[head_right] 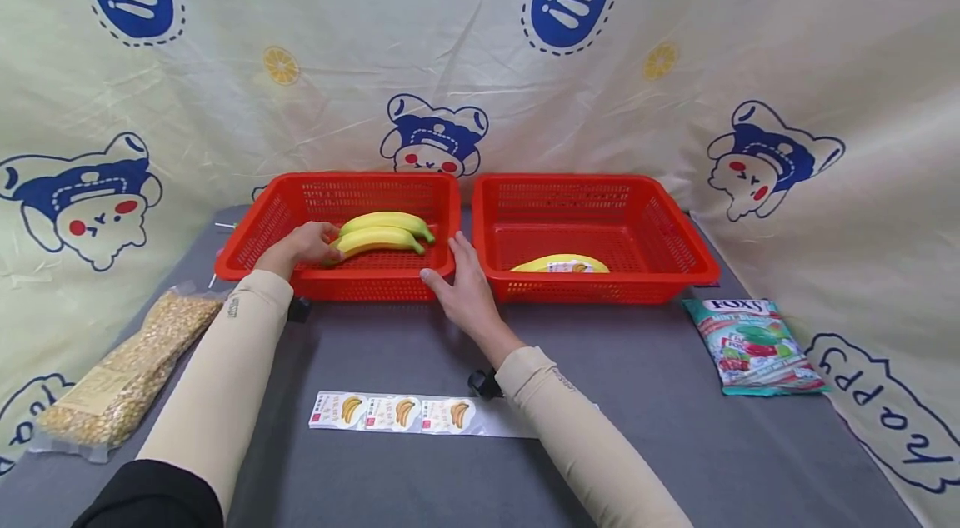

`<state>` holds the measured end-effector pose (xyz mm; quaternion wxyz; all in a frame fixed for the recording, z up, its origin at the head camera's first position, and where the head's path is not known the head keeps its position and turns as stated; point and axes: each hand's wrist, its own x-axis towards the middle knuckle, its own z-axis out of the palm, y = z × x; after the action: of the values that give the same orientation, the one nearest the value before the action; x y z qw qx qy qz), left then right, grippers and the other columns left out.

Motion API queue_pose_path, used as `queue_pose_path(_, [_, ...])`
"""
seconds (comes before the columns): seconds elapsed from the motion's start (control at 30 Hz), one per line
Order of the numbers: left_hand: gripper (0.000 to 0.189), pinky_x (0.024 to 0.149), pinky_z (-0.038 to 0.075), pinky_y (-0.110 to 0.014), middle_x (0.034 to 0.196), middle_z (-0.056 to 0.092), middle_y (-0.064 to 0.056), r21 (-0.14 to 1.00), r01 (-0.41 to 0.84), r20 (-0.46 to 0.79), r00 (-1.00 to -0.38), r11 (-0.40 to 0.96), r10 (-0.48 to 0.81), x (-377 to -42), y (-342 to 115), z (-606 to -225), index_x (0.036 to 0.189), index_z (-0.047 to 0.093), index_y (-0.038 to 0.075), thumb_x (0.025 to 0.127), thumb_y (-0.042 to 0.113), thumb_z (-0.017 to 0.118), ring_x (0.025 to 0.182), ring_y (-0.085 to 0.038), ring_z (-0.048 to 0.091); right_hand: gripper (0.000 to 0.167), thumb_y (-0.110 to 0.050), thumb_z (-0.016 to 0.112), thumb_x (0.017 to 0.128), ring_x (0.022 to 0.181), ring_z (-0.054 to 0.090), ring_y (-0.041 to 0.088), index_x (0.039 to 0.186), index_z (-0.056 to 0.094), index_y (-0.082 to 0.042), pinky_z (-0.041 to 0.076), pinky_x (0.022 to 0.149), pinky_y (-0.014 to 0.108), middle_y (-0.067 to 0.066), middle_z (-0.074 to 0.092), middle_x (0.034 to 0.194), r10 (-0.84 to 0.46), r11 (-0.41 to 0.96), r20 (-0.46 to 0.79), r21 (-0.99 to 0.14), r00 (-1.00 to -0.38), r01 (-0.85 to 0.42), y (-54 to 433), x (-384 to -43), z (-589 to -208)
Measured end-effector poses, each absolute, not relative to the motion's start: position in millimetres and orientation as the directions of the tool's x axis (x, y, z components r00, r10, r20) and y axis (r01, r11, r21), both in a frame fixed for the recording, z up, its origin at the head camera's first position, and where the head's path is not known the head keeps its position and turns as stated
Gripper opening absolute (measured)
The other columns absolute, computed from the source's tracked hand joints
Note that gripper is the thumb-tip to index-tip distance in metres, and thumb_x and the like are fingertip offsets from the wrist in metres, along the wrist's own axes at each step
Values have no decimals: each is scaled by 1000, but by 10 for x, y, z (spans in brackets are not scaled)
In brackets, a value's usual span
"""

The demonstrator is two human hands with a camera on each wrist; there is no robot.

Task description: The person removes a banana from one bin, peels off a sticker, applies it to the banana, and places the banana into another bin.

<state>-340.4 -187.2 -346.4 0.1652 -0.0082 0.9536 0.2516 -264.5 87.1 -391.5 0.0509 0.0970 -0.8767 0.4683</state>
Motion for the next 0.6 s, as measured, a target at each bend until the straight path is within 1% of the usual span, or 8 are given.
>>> queue_pose_path(0.27, [69, 111, 28, -51, 145, 37, -20, 491, -134, -364, -929, 861, 63, -3434, -1892, -3493, 147, 28, 6, 89, 24, 61, 127, -35, 37, 75, -37, 65, 86, 144, 25, 24, 147, 30, -10, 33, 111, 40, 1, 21, 157, -123, 548, 207, -802, -971, -240, 854, -2639, -3915])
queue_pose_path(0.53, [66, 112, 27, -50, 144, 37, -23, 494, -91, -333, -938, 865, 91, -3419, -1876, -3526, 145, 29, 1, 90, 22, 59, 127, -36, 38, 77, -36, 67, 85, 144, 25, 23, 148, 30, -13, 37, 108, 40, -1, 21, 158, -107, 560, 222, -792, -969, -244, 861, -2589, -3955])
queue_pose_path(0.6, [65, 113, 26, -49, 145, 36, -24, 466, -64, -312, -945, 882, 96, -3414, -1857, -3537, 144, 30, 0, 90, 21, 58, 130, -37, 37, 77, -36, 67, 85, 144, 25, 23, 148, 30, -12, 36, 108, 40, 0, 21, 158, -108, 569, 236, -782, -966, -254, 862, -2569, -3971])
